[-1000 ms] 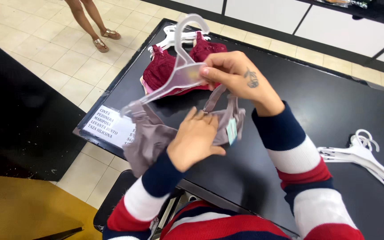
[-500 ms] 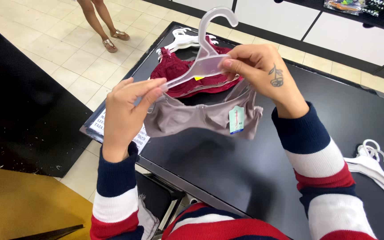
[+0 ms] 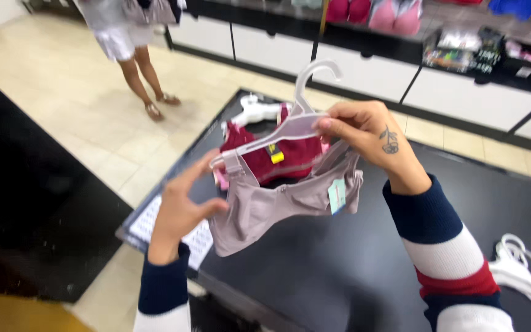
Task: The person puts bras onto plastic hangers by hooking the straps into the notches and then places the hung items in a stack on the table.
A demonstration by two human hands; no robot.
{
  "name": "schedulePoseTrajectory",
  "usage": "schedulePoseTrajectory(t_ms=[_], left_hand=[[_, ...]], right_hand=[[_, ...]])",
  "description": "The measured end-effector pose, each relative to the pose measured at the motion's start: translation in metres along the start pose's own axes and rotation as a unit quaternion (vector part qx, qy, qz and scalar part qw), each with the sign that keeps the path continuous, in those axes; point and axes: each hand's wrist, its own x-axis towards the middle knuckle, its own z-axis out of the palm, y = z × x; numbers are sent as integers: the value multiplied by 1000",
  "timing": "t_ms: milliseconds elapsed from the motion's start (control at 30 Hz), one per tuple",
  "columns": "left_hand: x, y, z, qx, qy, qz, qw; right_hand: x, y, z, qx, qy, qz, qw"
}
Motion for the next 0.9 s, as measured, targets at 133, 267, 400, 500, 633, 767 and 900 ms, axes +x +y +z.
schedulePoseTrajectory(t_ms=[133,267,400,500,633,767,900], left_hand=[[10,-29,6,-33,-22,-57,998],[27,-106,31,-172,30,-175,969],[59,-184,56,-251,49,-222,941],[73,-252,77,-19,104,-320,941],[71,-310,94,142,54,-335,930],[67,-315,92,168,-7,-442,881],[65,-294,84,173,84,-398,897]], right_hand=[[46,27,-9,13,19,-7,1000],[120,79,-5,47,-34,-20,998],[221,193,33,128,-105,-12,986],[281,321,95,60,-147,39,987],[286,465,180,51,-118,115,985],[261,499,211,-322,-114,100,935],[271,445,188,-305,-13,126,944]])
